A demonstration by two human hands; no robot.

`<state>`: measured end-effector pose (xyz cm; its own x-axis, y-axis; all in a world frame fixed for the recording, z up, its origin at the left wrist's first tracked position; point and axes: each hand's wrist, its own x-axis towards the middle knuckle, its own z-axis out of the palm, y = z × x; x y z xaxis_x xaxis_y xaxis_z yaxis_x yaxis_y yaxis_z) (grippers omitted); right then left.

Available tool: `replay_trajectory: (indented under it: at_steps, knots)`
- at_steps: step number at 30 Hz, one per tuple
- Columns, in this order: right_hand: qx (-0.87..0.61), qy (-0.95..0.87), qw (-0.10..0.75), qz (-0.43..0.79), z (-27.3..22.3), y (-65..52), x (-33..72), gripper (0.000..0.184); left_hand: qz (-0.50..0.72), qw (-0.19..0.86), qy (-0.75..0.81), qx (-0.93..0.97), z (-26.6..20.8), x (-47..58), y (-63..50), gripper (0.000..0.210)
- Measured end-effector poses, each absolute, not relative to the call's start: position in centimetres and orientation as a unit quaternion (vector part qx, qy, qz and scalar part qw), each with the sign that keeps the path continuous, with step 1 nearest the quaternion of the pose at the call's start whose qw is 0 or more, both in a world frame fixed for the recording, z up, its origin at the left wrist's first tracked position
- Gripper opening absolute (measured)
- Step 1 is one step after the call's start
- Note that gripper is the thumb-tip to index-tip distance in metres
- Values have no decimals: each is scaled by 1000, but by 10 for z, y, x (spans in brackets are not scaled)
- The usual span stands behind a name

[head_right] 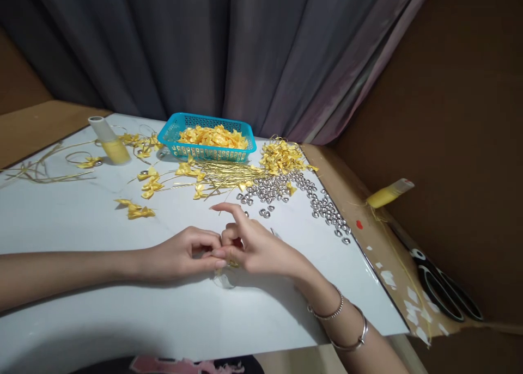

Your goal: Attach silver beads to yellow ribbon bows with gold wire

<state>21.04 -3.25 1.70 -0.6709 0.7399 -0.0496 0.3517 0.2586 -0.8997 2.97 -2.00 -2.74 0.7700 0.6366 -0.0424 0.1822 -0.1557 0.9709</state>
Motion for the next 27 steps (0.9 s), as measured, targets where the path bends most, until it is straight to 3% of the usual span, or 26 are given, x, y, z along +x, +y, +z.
replay_trajectory:
  at_steps: [6, 10, 13, 17, 21, 27]
  knots:
    - [-357, -780, 229, 460, 14, -34, 206, 59, 193, 573, 287, 744, -29, 30, -20, 22]
    - [-379, -771, 281, 428, 14, -32, 209, 49, 200, 583, 288, 733, -28, 31, -20, 23]
    - [-388, -729, 295, 480, 12, -27, 214, 43, 208, 586, 282, 731, -27, 30, -21, 22]
    - [-392, -670, 257, 576, 6, -15, 222, 29, 218, 588, 281, 727, -26, 28, -20, 21]
    - [-391, -689, 225, 567, 6, -8, 226, 33, 228, 592, 277, 721, -27, 28, -20, 21]
    - [-373, -728, 123, 562, 10, -9, 228, 17, 227, 587, 280, 725, -26, 29, -22, 22]
